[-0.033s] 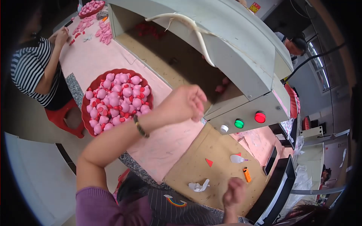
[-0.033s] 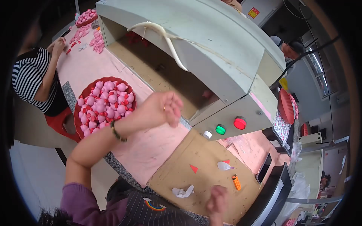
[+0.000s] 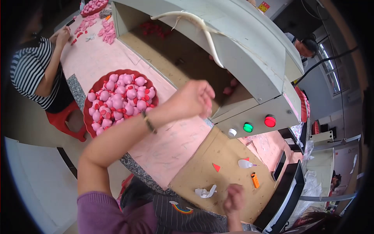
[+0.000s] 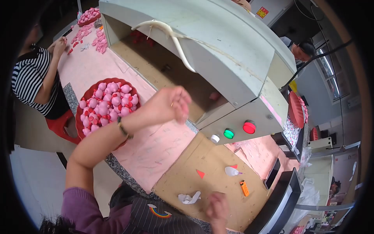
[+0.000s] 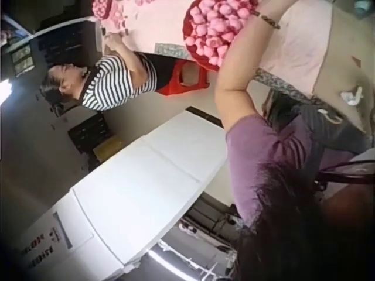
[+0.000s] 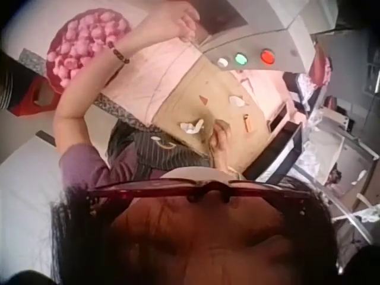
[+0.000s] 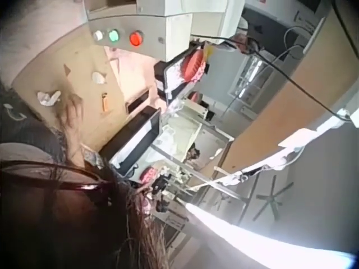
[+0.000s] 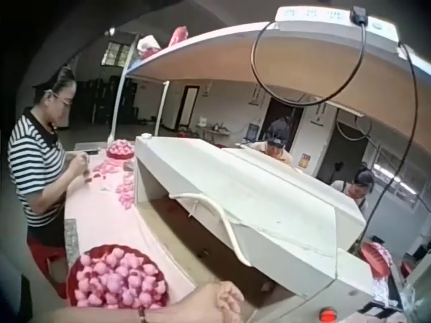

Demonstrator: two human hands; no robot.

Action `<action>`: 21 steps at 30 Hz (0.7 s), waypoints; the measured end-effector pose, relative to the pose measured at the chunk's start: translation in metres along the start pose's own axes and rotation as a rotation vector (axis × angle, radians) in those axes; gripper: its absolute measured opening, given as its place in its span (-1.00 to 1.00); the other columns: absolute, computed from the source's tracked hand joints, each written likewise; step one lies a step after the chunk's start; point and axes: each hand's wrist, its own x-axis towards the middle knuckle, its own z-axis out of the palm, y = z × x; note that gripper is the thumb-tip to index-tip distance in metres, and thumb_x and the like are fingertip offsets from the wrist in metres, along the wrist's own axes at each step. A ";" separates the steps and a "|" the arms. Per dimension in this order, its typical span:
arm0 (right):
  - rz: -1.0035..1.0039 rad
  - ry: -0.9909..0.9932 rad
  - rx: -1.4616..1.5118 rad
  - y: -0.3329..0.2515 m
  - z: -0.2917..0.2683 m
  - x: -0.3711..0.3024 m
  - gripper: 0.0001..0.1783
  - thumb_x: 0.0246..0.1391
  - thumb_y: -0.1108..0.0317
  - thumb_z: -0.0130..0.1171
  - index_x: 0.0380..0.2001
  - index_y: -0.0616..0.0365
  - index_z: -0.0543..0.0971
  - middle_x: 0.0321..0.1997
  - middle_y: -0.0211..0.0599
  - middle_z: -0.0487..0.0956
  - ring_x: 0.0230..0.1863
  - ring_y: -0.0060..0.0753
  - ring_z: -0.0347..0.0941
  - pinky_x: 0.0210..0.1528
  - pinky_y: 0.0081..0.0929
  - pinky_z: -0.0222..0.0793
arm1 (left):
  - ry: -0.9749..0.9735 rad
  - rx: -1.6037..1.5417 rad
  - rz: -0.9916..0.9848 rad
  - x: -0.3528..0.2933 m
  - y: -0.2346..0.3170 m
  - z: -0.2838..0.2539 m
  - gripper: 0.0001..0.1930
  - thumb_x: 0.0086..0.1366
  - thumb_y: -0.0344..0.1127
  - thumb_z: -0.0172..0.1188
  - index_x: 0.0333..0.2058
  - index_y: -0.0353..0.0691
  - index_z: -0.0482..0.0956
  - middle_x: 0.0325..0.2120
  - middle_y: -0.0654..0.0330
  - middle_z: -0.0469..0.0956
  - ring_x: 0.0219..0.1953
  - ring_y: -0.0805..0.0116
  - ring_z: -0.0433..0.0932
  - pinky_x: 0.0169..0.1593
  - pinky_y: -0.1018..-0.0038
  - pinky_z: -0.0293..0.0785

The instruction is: Gluing small white components and red flags onto pink toy balls on an assembly line.

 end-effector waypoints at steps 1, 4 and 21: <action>0.027 -0.058 0.069 -0.009 0.012 -0.001 -0.79 -0.26 0.76 0.02 -0.47 0.33 0.49 -0.45 -0.11 0.50 -0.42 -0.15 0.46 -0.39 -0.40 0.41 | 0.039 0.119 -0.008 0.016 0.005 -0.003 -0.70 -0.06 -0.66 0.16 -0.28 -0.46 0.38 -0.48 0.11 0.49 -0.44 0.39 0.54 -0.43 0.52 0.48; 0.056 -0.120 0.179 -0.019 0.045 -0.002 -0.76 -0.27 0.78 0.00 -0.45 0.33 0.51 -0.43 -0.11 0.51 -0.41 -0.20 0.47 -0.38 -0.45 0.41 | 0.066 0.754 0.111 0.085 -0.018 -0.007 -0.73 -0.14 -0.50 0.24 -0.36 -0.31 0.48 -0.47 0.07 0.53 -0.40 0.20 0.56 -0.33 0.37 0.51; 0.155 -0.088 0.309 -0.015 0.061 0.000 -0.77 -0.29 0.77 0.04 -0.46 0.34 0.52 -0.38 -0.10 0.51 -0.39 -0.12 0.48 -0.37 -0.39 0.43 | 0.308 0.889 0.664 0.213 -0.089 -0.010 -0.74 -0.03 -0.19 0.17 -0.32 -0.13 0.52 -0.26 0.13 0.52 -0.12 0.19 0.46 -0.03 0.32 0.36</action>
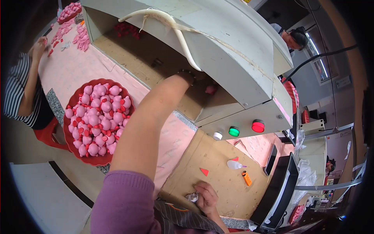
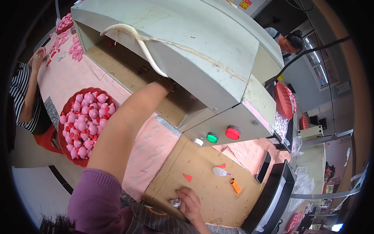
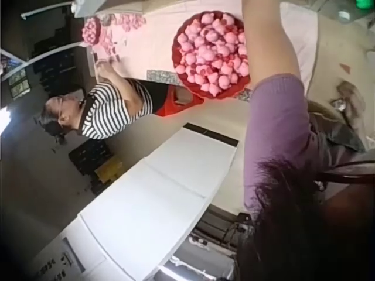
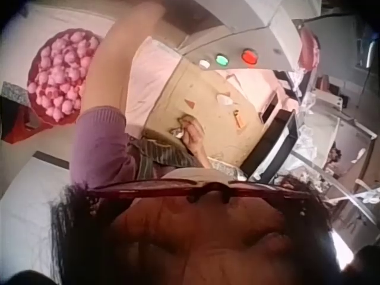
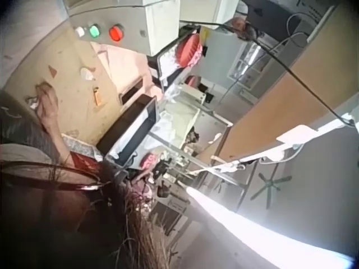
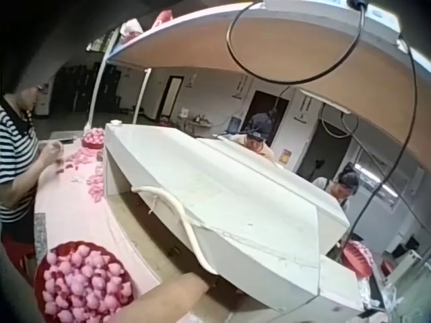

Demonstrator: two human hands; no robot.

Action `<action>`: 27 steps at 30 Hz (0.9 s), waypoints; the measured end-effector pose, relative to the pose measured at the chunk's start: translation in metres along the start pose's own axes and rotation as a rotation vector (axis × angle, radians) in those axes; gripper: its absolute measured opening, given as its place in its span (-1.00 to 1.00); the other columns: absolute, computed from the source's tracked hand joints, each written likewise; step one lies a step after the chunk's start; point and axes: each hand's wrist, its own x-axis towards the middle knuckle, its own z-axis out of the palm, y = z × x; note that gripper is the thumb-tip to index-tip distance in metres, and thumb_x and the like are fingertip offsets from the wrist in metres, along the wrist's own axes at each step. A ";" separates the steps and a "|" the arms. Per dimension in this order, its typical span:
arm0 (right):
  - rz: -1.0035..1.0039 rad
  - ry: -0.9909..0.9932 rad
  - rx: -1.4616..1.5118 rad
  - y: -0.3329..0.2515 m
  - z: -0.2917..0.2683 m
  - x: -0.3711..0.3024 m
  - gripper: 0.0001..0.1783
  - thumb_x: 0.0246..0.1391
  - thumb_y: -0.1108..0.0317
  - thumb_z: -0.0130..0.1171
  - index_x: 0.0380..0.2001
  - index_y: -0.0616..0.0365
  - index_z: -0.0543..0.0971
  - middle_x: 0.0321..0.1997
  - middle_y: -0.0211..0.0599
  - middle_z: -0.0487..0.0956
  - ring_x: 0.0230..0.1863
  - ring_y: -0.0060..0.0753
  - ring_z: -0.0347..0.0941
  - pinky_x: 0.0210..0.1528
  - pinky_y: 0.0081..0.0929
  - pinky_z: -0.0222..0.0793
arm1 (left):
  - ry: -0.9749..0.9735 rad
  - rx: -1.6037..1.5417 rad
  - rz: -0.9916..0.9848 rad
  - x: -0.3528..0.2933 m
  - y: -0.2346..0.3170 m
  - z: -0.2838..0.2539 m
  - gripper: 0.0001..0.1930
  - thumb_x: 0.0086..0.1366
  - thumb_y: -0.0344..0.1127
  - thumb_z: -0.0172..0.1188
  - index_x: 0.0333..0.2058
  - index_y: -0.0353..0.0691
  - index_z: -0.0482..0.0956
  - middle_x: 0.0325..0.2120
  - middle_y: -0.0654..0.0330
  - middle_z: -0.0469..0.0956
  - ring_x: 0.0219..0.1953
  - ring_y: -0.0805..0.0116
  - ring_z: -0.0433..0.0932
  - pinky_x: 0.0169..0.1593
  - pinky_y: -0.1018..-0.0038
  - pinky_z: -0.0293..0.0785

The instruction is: Gluing small white components and red flags onto pink toy balls on an assembly line.

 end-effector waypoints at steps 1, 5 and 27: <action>-0.003 -0.006 0.018 -0.002 0.000 0.000 -0.77 -0.29 0.77 0.04 -0.46 0.34 0.52 -0.38 -0.10 0.51 -0.39 -0.12 0.48 -0.37 -0.39 0.43 | 0.067 0.015 0.012 0.000 -0.008 0.000 -0.74 -0.02 -0.19 0.16 -0.32 -0.13 0.52 -0.26 0.14 0.52 -0.13 0.19 0.47 -0.03 0.33 0.36; 0.009 -0.034 0.063 -0.002 -0.004 -0.001 -0.77 -0.23 0.78 -0.01 -0.47 0.32 0.53 -0.38 -0.10 0.52 -0.40 -0.25 0.49 -0.40 -0.53 0.39 | -0.111 0.070 -0.030 -0.029 -0.007 -0.043 -0.73 0.11 -0.20 0.03 -0.27 -0.18 0.54 -0.34 0.18 0.56 -0.21 0.25 0.50 -0.11 0.38 0.41; 0.113 0.368 0.339 0.009 -0.022 0.047 -0.59 -0.13 0.71 0.10 -0.11 0.33 0.42 -0.17 -0.26 0.33 -0.42 -0.64 0.25 -0.36 -0.69 0.21 | -0.376 -1.867 -0.744 -0.204 0.209 -0.055 -0.64 0.27 -0.35 0.03 0.04 -0.17 0.32 -0.08 0.04 0.44 -0.15 0.31 0.50 -0.15 0.42 0.46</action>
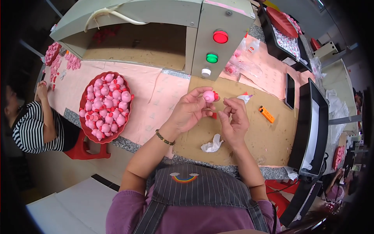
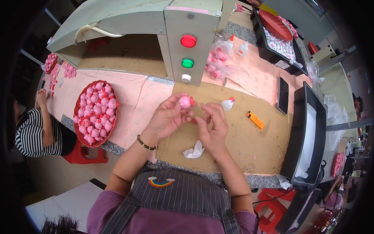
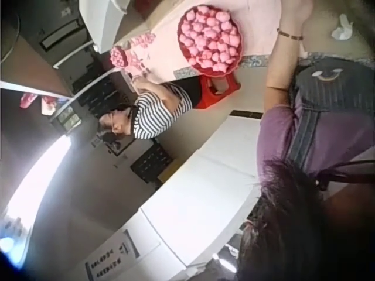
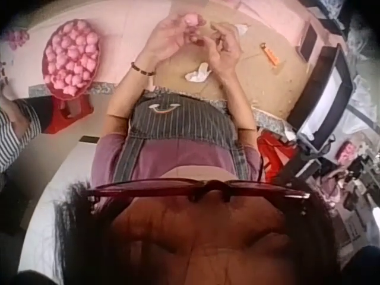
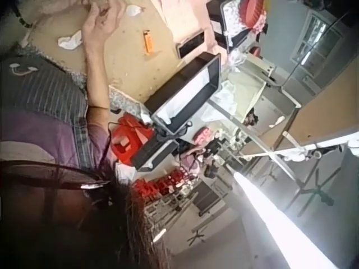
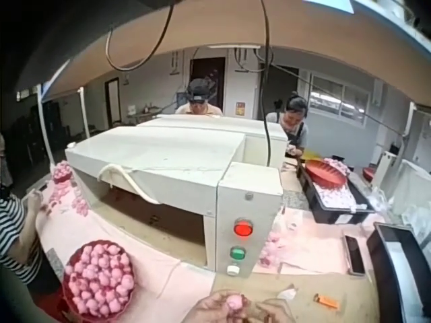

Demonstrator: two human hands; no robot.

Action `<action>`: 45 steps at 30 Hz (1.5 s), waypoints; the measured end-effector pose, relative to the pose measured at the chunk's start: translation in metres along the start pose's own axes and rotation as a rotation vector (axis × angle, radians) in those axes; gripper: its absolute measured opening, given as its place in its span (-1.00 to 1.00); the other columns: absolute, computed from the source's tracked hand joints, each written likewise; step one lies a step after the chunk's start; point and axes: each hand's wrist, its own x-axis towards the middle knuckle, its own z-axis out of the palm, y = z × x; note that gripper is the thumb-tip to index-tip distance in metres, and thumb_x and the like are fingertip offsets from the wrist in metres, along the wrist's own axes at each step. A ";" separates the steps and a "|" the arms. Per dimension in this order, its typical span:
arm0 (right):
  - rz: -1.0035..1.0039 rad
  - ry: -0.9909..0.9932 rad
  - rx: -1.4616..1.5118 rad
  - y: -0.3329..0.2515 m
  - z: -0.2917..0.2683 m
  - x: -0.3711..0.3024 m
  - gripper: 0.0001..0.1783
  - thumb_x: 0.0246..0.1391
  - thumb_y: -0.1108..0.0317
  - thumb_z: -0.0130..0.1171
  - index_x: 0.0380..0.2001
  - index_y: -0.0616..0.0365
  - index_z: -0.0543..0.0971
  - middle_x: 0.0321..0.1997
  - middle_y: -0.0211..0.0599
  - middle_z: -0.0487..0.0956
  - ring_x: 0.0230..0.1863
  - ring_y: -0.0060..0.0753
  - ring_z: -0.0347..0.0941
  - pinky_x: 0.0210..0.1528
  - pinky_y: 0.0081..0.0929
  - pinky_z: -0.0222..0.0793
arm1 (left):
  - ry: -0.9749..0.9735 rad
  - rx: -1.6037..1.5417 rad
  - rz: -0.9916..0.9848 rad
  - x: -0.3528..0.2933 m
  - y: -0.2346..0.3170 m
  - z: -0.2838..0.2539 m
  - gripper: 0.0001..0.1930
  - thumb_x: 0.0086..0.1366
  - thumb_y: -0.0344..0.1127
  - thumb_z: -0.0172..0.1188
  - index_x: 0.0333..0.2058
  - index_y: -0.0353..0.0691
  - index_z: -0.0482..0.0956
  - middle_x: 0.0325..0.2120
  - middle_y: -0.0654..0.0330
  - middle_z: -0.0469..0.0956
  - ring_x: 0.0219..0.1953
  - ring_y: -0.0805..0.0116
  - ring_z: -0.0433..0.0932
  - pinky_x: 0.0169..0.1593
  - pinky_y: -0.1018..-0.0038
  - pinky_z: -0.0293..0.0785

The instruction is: Gluing small white components and red flags onto pink toy balls on an assembly line.

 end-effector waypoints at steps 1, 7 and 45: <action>-0.021 0.004 0.010 0.003 -0.001 0.000 -0.56 -0.14 0.71 0.11 -0.09 0.32 0.41 -0.14 -0.25 0.31 -0.42 -0.64 0.24 -0.37 -0.69 0.20 | 0.004 -0.026 -0.021 0.001 -0.004 -0.001 -0.65 0.27 -0.34 0.02 0.04 -0.18 0.33 -0.10 0.04 0.46 -0.16 0.31 0.50 -0.17 0.42 0.46; -0.022 0.014 0.034 0.009 -0.002 -0.001 -0.56 -0.15 0.67 0.17 -0.09 0.29 0.44 -0.12 -0.25 0.31 -0.41 -0.62 0.25 -0.37 -0.68 0.21 | 0.028 -0.036 -0.119 0.003 -0.017 -0.005 -0.67 0.29 -0.32 0.00 0.02 -0.22 0.35 -0.14 0.05 0.49 -0.17 0.32 0.50 -0.20 0.43 0.46; -0.210 0.284 -0.239 0.025 -0.073 0.023 -0.58 -0.21 0.48 0.28 -0.21 0.33 0.41 -0.18 -0.26 0.36 -0.27 -0.47 0.28 -0.21 -0.58 0.22 | 0.155 0.508 -0.065 -0.007 -0.014 0.007 -0.63 0.02 -0.68 0.20 -0.14 -0.36 0.44 -0.19 0.16 0.49 -0.23 0.44 0.54 -0.19 0.54 0.55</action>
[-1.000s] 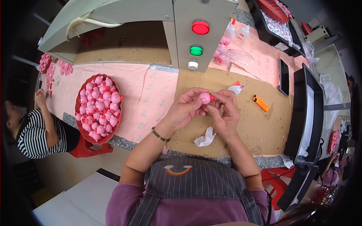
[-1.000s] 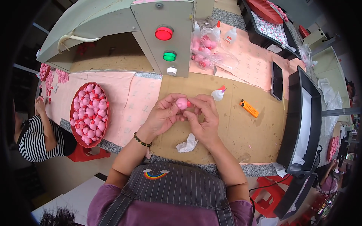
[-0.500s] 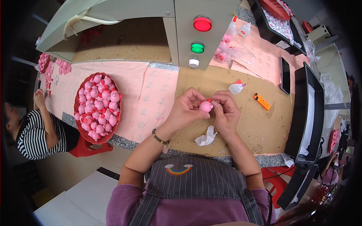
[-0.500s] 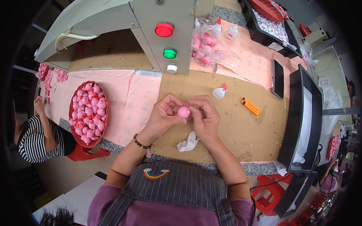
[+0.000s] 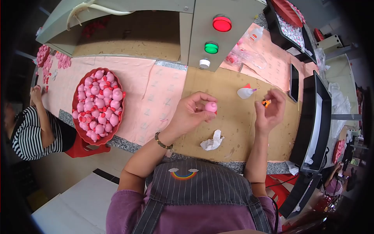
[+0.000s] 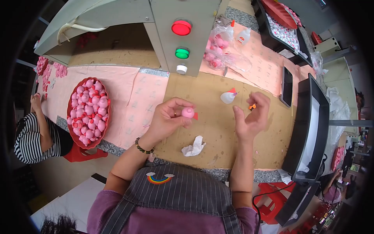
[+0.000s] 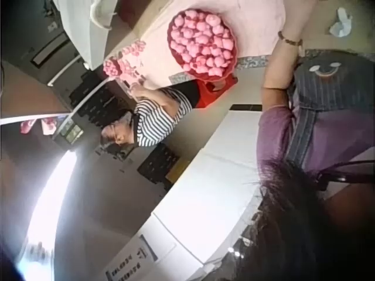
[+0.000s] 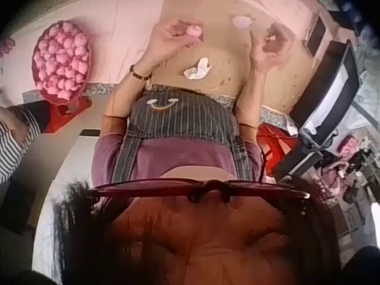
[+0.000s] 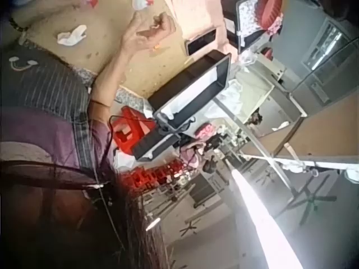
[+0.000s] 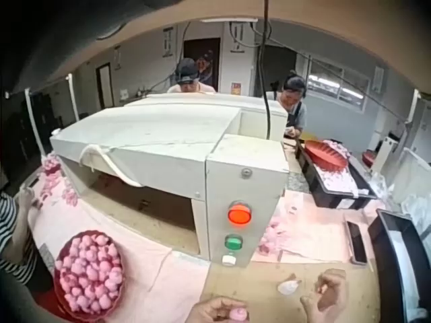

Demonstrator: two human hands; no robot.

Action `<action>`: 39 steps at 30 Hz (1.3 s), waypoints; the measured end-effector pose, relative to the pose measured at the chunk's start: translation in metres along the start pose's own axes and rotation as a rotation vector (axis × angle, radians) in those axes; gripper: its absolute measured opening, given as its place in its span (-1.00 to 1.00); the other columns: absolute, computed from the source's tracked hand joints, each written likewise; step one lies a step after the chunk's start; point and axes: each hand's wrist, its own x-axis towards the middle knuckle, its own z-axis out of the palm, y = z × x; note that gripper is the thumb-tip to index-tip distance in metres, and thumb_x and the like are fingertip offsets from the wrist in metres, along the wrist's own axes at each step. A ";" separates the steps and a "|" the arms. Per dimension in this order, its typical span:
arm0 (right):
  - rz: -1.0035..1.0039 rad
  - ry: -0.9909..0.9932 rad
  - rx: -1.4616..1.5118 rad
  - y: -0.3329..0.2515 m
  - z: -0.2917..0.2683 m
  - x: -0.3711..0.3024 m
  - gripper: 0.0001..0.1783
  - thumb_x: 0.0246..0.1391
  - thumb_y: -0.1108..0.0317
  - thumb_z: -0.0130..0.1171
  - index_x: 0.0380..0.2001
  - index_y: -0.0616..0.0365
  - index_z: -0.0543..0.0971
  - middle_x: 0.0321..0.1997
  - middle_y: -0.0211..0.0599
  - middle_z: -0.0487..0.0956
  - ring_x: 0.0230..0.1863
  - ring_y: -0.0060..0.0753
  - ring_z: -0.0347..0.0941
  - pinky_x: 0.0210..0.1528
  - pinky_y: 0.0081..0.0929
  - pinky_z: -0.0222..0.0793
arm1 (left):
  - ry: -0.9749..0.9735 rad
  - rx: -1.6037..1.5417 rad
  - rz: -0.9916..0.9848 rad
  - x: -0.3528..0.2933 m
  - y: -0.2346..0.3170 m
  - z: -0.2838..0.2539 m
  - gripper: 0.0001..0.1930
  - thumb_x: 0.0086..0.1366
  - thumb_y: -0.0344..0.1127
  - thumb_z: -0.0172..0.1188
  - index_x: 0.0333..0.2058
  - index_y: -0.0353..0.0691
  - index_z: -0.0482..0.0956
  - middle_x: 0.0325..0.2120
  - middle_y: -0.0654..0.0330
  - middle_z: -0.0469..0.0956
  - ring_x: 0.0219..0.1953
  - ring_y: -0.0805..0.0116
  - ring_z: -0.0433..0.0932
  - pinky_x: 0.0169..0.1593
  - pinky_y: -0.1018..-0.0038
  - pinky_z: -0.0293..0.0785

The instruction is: Gluing small white components and red flags onto pink toy balls on an assembly line.

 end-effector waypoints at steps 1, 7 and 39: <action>0.058 -0.101 -0.083 0.006 -0.008 0.005 -0.46 -0.27 0.40 0.35 -0.15 0.31 0.40 -0.17 -0.28 0.36 -0.23 -0.48 0.26 -0.15 -0.55 0.20 | 0.017 0.041 0.000 -0.001 0.001 -0.001 -0.63 0.02 -0.67 0.21 -0.15 -0.35 0.44 -0.19 0.16 0.49 -0.23 0.47 0.53 -0.20 0.55 0.55; 0.381 -0.374 -0.051 0.028 -0.005 -0.004 -0.41 -0.29 0.41 0.36 -0.08 0.24 0.42 -0.17 -0.42 0.36 -0.18 -0.55 0.26 -0.08 -0.59 0.18 | 0.067 0.069 0.030 0.000 0.003 0.000 -0.66 0.01 -0.66 0.21 -0.19 -0.33 0.46 -0.20 0.19 0.48 -0.23 0.53 0.49 -0.21 0.60 0.52; 0.369 -0.515 0.423 -0.040 0.000 0.049 -0.74 -0.20 0.42 0.34 -0.42 0.29 0.52 -0.51 -0.41 0.46 -0.54 -0.72 0.29 -0.50 -0.75 0.14 | 0.011 0.151 0.073 0.002 -0.008 -0.005 -0.82 0.06 -0.68 0.12 -0.37 -0.27 0.50 -0.38 0.29 0.48 -0.42 0.64 0.44 -0.38 0.70 0.40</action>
